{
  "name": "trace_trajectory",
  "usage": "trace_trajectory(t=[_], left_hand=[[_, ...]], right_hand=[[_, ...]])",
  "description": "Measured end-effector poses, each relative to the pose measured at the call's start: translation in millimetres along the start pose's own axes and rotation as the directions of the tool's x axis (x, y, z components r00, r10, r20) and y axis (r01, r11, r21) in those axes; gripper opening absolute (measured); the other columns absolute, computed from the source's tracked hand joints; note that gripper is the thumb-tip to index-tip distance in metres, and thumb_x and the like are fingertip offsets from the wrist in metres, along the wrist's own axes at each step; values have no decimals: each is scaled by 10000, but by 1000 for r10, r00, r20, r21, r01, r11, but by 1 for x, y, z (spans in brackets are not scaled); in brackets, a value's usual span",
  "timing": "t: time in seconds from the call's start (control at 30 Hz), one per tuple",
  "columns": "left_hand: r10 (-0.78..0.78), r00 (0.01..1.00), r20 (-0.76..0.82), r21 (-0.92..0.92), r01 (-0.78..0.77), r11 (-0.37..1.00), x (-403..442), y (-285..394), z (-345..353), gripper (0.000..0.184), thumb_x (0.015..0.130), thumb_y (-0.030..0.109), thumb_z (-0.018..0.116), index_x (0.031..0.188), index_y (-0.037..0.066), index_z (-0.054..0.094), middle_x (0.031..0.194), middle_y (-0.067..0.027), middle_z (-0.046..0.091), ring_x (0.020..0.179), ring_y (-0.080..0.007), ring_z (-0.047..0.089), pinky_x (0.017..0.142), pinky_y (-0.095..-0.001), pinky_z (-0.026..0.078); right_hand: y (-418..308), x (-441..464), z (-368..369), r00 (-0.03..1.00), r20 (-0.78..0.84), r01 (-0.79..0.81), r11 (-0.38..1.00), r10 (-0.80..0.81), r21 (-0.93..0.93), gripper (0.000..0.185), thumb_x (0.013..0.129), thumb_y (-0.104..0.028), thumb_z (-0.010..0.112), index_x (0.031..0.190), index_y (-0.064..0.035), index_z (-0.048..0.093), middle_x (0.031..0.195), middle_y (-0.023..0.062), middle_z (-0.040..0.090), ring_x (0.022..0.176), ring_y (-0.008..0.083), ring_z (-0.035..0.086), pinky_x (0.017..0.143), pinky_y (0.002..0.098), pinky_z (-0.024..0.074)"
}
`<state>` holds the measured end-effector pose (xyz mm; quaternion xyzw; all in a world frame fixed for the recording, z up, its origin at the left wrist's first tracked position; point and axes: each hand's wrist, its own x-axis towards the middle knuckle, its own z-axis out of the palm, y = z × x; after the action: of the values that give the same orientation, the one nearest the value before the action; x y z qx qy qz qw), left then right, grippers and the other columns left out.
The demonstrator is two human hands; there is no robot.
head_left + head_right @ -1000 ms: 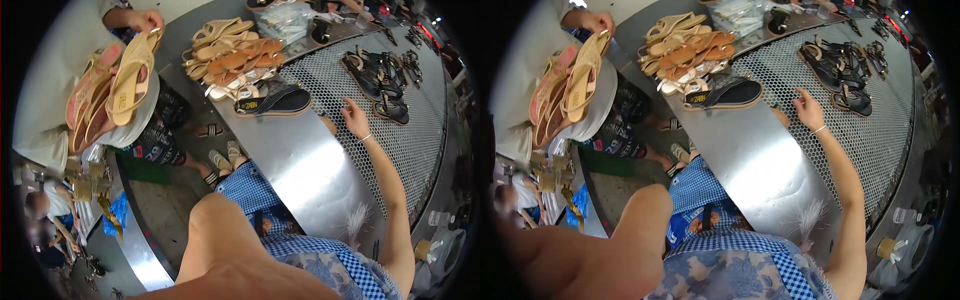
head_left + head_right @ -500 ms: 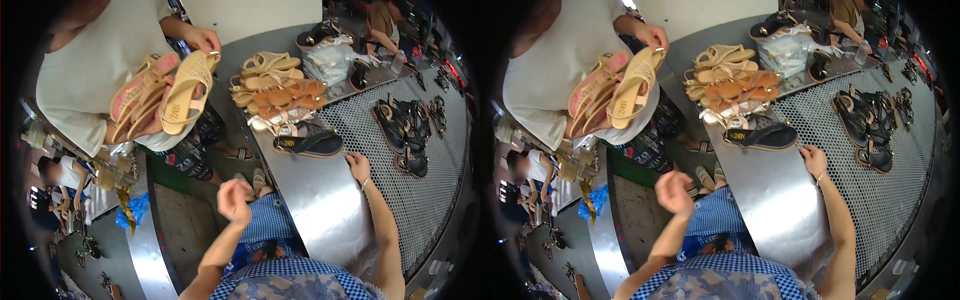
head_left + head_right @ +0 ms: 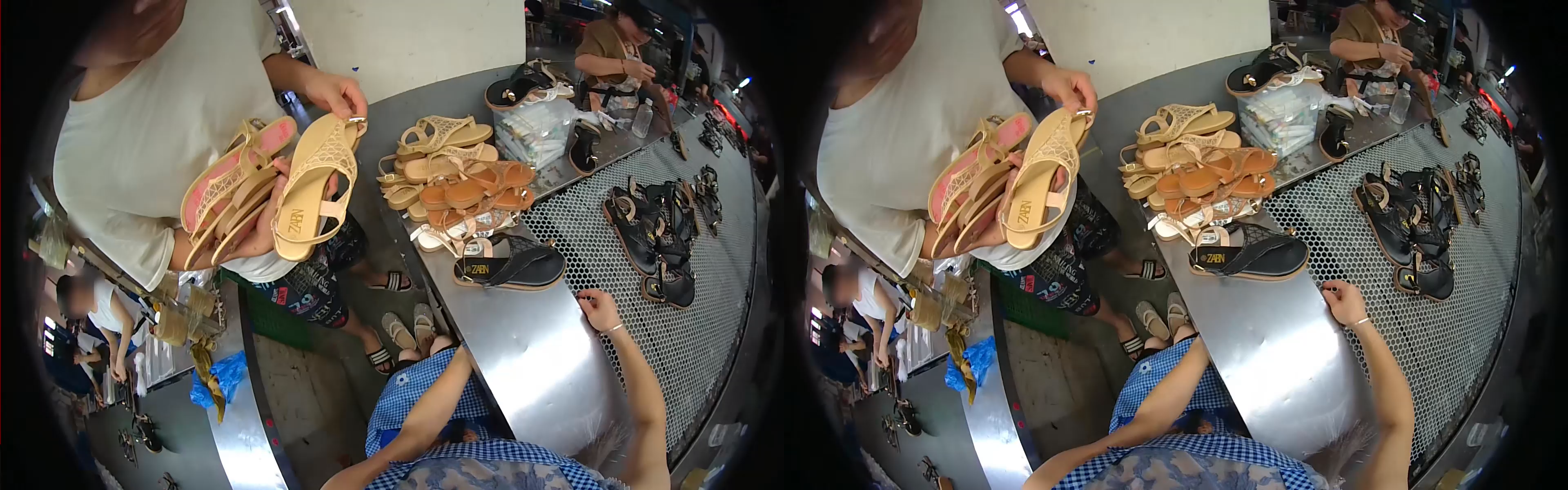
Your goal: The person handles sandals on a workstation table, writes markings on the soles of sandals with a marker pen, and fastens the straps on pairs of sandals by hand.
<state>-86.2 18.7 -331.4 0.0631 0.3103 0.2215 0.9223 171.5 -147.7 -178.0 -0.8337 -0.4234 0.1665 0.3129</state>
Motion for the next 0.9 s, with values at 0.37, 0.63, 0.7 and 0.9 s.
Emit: trace_trajectory(t=[0.37, 0.63, 0.7, 0.9], left_hand=[[47, 997, -66, 3, -47, 999, 1, -1, 0, 264, 893, 229, 413, 1023, 36, 538, 980, -98, 591, 893, -207, 566, 787, -358, 467], [98, 995, -12, -84, -99, 992, -5, -27, -24, 229, 891, 257, 430, 925, 65, 552, 874, -55, 595, 856, -178, 561, 769, -336, 461], [148, 958, 244, -318, -65, 946, -7, -32, -41, 248, 882, 287, 456, 746, 111, 566, 686, 18, 594, 768, -134, 558, 721, -295, 457], [108, 993, 38, -353, -87, 931, -44, -36, -20, 228, 866, 242, 446, 693, 129, 541, 682, 24, 592, 760, -164, 553, 783, -305, 426]], right_hand=[[-60, 12, -14, 955, -260, 70, 957, -146, -281, 178, 794, -79, 569, 964, -36, 596, 682, 103, 609, 529, 182, 554, 509, 293, 430], [-246, 37, 20, 888, -7, 406, 778, -460, 480, 221, 870, -108, 507, 1073, -26, 538, 790, 6, 564, 621, 46, 516, 517, 168, 399], [-298, 43, 26, 895, 86, 319, 764, -437, 560, 252, 859, -139, 543, 1088, -34, 540, 839, 21, 602, 685, 57, 550, 516, 186, 427], [-387, 78, 61, 908, 342, -114, 642, -243, 758, 500, 850, -403, 531, 1228, -90, 433, 1036, 66, 560, 769, 144, 575, 570, 251, 459]])
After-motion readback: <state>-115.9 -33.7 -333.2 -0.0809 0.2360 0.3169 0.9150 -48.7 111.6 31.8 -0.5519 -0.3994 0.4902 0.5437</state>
